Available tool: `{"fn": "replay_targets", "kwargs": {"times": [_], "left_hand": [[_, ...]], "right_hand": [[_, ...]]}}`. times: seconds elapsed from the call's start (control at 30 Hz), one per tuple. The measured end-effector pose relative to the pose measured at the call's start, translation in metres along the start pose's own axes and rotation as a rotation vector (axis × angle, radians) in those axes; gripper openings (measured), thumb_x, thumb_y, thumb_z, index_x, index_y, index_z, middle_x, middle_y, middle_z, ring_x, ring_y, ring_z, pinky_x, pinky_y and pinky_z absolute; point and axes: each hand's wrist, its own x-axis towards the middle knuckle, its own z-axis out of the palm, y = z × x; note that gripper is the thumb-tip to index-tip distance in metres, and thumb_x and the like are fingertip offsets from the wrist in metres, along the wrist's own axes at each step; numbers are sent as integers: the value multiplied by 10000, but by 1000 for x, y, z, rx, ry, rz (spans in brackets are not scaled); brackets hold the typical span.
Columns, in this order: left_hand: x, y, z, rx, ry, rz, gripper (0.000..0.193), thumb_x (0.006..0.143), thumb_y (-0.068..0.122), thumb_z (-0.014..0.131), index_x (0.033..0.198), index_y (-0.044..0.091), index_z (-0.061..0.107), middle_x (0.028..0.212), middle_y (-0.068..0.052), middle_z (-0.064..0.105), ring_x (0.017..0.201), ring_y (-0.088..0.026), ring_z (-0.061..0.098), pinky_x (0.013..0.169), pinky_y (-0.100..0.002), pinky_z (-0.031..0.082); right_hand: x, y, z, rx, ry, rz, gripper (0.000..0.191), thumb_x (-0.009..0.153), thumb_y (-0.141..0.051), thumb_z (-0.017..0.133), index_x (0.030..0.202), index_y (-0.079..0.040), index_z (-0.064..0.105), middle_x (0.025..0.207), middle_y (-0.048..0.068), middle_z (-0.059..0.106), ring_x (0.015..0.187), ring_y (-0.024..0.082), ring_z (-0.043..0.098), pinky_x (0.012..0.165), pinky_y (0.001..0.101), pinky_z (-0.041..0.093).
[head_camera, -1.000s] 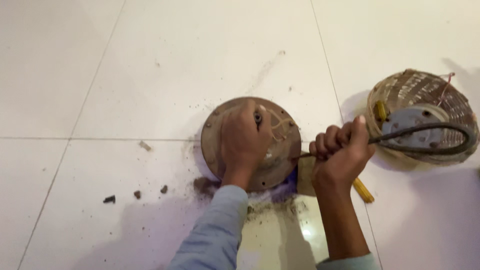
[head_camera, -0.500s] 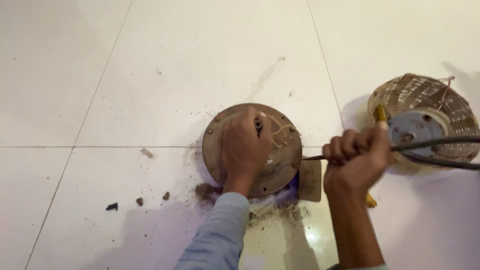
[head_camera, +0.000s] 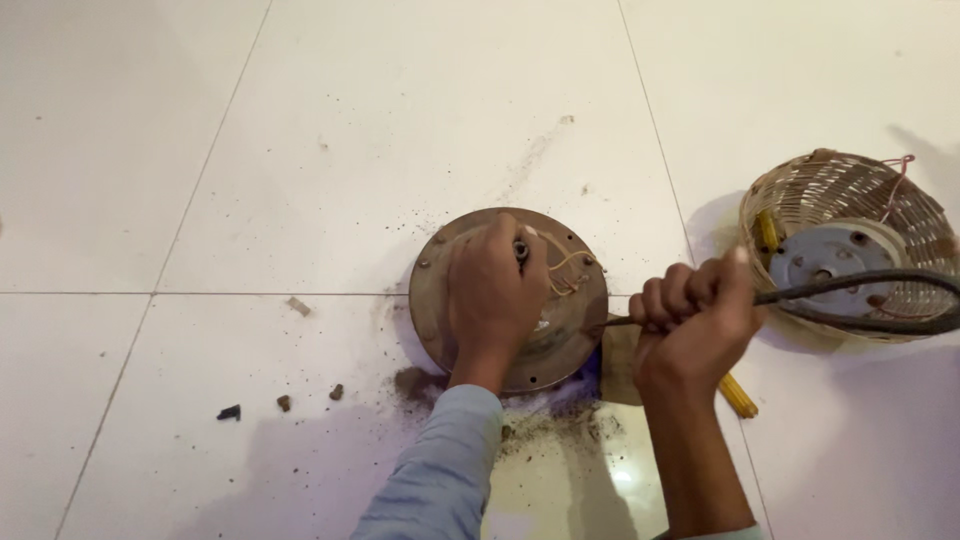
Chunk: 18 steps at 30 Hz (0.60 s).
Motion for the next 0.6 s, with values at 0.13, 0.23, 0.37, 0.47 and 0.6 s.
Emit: {"fn": "replay_targets", "kwargs": {"times": [0.13, 0.23, 0.37, 0.47, 0.6], "left_hand": [[0, -1, 1, -17, 2, -28, 249, 974, 214, 585, 795, 43, 568, 761, -201, 646, 753, -418, 619, 750, -537, 462], [1, -2, 1, -9, -33, -59, 264, 965, 217, 586, 773, 38, 559, 738, -196, 643, 725, -407, 618, 727, -536, 459], [0, -1, 1, -26, -16, -38, 260, 971, 218, 579, 782, 41, 559, 725, -189, 642, 704, -398, 620, 723, -533, 462], [-1, 0, 0, -28, 3, -28, 255, 978, 220, 574, 791, 47, 570, 741, -192, 640, 715, -394, 622, 711, -527, 463], [0, 0, 0, 3, -51, -66, 281, 970, 227, 572, 758, 44, 560, 687, -186, 633, 669, -381, 612, 758, -521, 469]], "right_hand": [[1, 3, -2, 16, 15, 32, 478, 1073, -369, 424, 686, -170, 226, 569, -30, 170, 499, 123, 143, 465, 353, 183], [1, 0, -2, 39, -5, 35, 471, 1072, -356, 432, 693, -173, 223, 575, -27, 168, 505, 120, 132, 470, 350, 167], [0, -3, 0, -31, 29, -35, 466, 1069, -377, 412, 691, -171, 232, 571, -26, 178, 496, 131, 141, 446, 356, 166], [-1, -2, 2, -27, -6, 12, 468, 1071, -361, 434, 691, -179, 228, 574, -39, 179, 504, 127, 135, 460, 351, 160], [0, 0, 2, -83, 53, -26, 474, 1052, -387, 409, 663, -172, 241, 546, -39, 191, 465, 132, 137, 407, 354, 156]]}}
